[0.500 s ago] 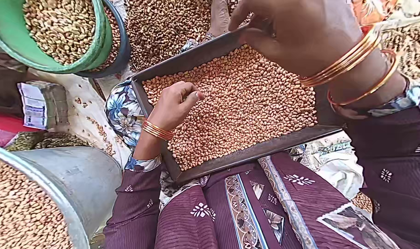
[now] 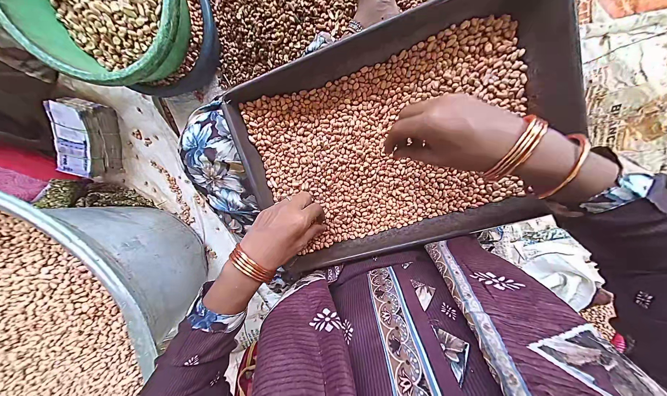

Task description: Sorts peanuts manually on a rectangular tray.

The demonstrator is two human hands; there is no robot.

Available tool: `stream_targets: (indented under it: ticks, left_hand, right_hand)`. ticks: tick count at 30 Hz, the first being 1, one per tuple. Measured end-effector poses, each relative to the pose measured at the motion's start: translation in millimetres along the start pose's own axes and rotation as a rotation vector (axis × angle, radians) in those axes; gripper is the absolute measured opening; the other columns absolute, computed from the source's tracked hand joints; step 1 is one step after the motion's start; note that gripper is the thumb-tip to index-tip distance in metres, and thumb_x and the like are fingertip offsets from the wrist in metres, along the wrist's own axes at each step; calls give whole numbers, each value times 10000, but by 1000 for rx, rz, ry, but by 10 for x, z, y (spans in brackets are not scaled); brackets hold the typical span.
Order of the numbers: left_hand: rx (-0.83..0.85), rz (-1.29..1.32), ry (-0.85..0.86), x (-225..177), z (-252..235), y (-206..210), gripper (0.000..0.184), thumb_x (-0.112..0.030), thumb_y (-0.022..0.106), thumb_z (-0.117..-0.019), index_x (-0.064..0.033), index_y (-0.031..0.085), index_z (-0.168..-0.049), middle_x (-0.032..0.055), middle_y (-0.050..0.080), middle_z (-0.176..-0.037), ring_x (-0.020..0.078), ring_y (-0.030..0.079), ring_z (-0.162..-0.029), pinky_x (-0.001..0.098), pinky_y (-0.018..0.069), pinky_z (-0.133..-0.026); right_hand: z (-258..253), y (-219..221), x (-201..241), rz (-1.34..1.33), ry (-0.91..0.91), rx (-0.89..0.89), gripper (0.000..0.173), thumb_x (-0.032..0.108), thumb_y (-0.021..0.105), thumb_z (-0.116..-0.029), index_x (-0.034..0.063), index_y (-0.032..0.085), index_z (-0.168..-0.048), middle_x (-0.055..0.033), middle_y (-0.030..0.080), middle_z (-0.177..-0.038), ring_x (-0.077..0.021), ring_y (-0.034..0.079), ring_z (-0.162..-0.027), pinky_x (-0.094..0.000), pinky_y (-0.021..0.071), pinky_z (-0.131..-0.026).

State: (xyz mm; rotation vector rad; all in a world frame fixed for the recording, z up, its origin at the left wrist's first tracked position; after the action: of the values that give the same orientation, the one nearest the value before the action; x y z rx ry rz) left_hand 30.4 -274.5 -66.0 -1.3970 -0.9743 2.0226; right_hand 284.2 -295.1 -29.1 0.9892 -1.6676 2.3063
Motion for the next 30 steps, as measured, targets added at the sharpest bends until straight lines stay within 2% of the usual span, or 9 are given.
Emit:
stream_targets:
  ticks: [7, 10, 13, 15, 18, 22, 24, 27, 30]
  left_hand:
    - [-85, 34, -26, -18, 35, 12, 178, -220, 652, -941, -60, 730, -954, 93, 624, -846, 234, 645, -724, 393, 556, -610]
    - [-286, 494, -145, 134, 98, -276, 120, -197, 665, -935, -80, 691, -950, -34, 554, -806, 10, 466, -624, 143, 392, -543]
    - [-352, 958, -226, 282, 163, -390, 90, -266, 522, -988, -229, 595, -952, -125, 563, -781, -26, 508, -607, 129, 426, -537]
    - [-340, 868, -244, 275, 153, -396, 125, -226, 477, -989, -194, 589, -944, -107, 558, -802, -26, 500, -617, 125, 410, -540]
    - [-259, 373, -199, 157, 85, -333, 152, -180, 581, -973, -73, 688, -958, -23, 577, -840, 1, 493, -653, 138, 412, -571]
    - [-153, 43, -101, 84, 17, -133, 169, -163, 623, -967, -41, 736, -997, 100, 609, -847, 220, 605, -701, 371, 534, -629]
    - [-162, 27, -90, 91, 4, -112, 177, -169, 624, -969, -43, 743, -1009, 113, 628, -863, 252, 635, -729, 408, 553, -647]
    - [-223, 104, -110, 145, -1, -156, 208, -217, 602, -964, -73, 746, -1005, 53, 605, -829, 149, 567, -701, 304, 495, -638]
    - [-251, 264, -164, 186, -51, -245, 241, -271, 590, -1008, -87, 744, -995, -16, 621, -850, 14, 547, -715, 163, 459, -647]
  right_hand:
    - [-132, 883, 729, -88, -350, 176, 125, 120, 634, -990, 93, 747, -944, -99, 664, -897, -266, 685, -768, -425, 549, -594]
    - [-144, 1006, 803, -37, -365, 202, 137, 5, 596, -972, 45, 724, -943, -140, 667, -965, -305, 694, -842, -442, 566, -633]
    - [-145, 1015, 832, -4, -349, 198, 122, -44, 583, -960, 3, 693, -934, -157, 664, -964, -315, 701, -866, -434, 576, -653]
    - [-137, 1017, 833, 17, -343, 183, 129, -42, 567, -971, -8, 689, -945, -162, 665, -961, -314, 703, -865, -424, 577, -653]
    - [-123, 1032, 825, 10, -334, 169, 102, -13, 586, -975, -11, 687, -988, -162, 649, -945, -314, 693, -835, -420, 574, -643]
    - [-140, 890, 767, -77, -277, 130, 106, 56, 568, -992, 12, 663, -975, -127, 641, -853, -268, 681, -737, -391, 556, -614]
    - [-138, 683, 618, -117, -184, 90, 93, 52, 580, -967, 34, 668, -942, -114, 638, -881, -247, 665, -750, -387, 543, -628]
    - [-83, 216, 180, -92, -5, -1, 109, 30, 615, -917, 43, 712, -963, -117, 661, -981, -259, 670, -859, -444, 560, -747]
    - [66, -324, -346, 26, 185, -140, 144, 49, 613, -972, 29, 740, -1035, -195, 687, -1034, -362, 675, -985, -553, 529, -887]
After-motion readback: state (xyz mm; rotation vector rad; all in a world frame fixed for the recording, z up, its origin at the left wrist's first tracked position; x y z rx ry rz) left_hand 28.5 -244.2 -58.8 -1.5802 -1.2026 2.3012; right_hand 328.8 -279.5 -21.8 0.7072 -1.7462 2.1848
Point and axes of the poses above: each hand's wrist, its own z-axis away from the middle knuckle, its own y-axis out of the palm, x = y × z, the point moved 6 cm from there along -z, towards the middle knuckle
